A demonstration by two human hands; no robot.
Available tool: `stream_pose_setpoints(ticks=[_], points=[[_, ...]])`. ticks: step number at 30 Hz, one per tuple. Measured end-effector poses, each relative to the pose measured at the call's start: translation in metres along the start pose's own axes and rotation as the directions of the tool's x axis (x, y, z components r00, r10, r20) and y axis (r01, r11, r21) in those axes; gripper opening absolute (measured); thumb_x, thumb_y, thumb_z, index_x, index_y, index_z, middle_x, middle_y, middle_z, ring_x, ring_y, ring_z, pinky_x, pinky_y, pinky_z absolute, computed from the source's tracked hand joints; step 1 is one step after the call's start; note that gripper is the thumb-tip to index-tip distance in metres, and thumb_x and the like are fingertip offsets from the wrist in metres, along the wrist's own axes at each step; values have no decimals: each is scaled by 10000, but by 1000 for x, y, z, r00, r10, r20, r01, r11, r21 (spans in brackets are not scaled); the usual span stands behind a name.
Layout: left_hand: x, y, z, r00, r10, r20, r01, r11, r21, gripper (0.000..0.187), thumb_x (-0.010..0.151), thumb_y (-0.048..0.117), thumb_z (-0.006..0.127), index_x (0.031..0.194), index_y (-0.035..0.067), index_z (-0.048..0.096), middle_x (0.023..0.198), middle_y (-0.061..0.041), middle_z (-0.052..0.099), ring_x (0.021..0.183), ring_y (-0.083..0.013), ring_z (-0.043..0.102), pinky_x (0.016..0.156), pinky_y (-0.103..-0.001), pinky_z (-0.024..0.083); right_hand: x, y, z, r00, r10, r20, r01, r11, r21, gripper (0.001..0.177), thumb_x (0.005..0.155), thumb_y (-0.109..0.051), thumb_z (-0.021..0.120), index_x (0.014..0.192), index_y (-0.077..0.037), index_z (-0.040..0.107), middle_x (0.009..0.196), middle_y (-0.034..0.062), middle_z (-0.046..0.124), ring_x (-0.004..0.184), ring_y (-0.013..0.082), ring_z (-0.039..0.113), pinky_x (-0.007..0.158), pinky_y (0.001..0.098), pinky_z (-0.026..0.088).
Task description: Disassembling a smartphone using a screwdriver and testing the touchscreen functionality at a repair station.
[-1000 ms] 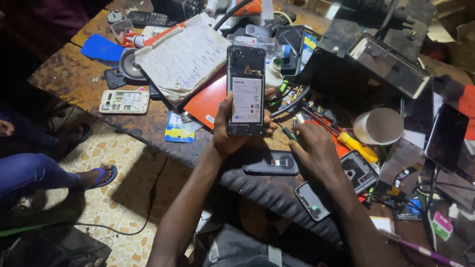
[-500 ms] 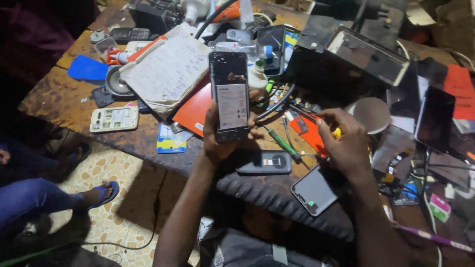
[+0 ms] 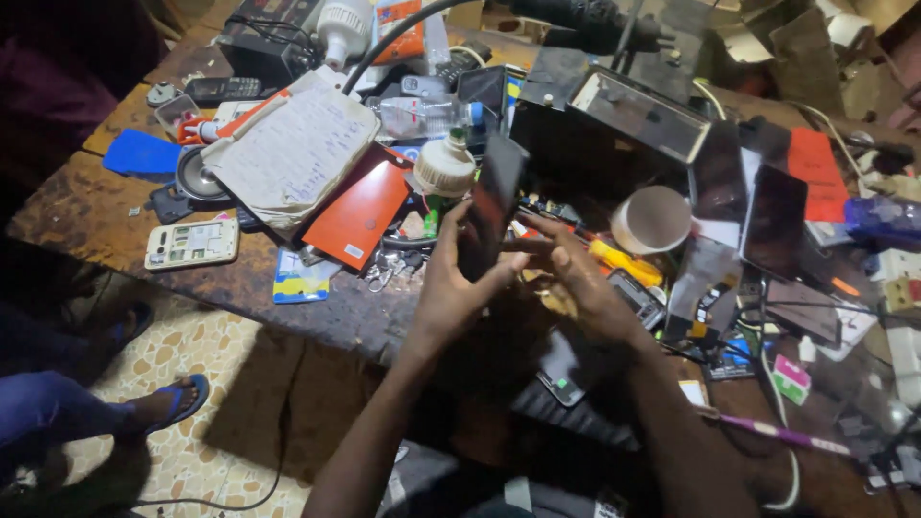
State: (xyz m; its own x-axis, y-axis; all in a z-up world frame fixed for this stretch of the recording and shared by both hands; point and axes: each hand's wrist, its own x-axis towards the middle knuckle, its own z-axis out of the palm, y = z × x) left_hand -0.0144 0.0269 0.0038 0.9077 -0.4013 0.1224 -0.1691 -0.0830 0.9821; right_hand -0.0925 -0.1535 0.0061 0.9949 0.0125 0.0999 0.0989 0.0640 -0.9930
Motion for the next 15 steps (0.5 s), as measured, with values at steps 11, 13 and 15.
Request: stream_pose_setpoints(ticks=[11, 13, 15], points=[[-25, 35, 32, 981, 193, 25, -194, 951, 240, 1155, 756, 361, 946, 1647, 66, 274, 1360, -331, 535, 1272, -614, 566, 1047, -690, 489, 1, 38, -32, 927, 206, -314, -234, 971, -55, 315, 1136, -339, 530, 1310, -100, 638, 1225, 154, 620, 1133, 255, 610, 1072, 387, 467], [-29, 36, 31, 975, 218, 39, -221, 950, 222, 1156, 779, 314, 941, 1654, 14, 248, 1353, -374, 521, 1260, -661, 547, 1031, -725, 479, 3, 28, -19, 879, 303, -369, -202, 936, 288, 253, 1137, -337, 539, 1277, -162, 656, 1204, -18, 606, 1046, 96, 600, 1012, 250, 505], [-31, 32, 29, 971, 237, 42, -240, 943, 229, 1140, 806, 370, 920, 1665, 11, 263, 1321, -338, 534, 1250, -612, 560, 1030, -680, 482, 5, 12, -9, 895, 311, -319, -150, 885, 440, 200, 1125, -330, 575, 1198, -168, 668, 1145, -1, 644, 1043, 132, 632, 964, 313, 540]])
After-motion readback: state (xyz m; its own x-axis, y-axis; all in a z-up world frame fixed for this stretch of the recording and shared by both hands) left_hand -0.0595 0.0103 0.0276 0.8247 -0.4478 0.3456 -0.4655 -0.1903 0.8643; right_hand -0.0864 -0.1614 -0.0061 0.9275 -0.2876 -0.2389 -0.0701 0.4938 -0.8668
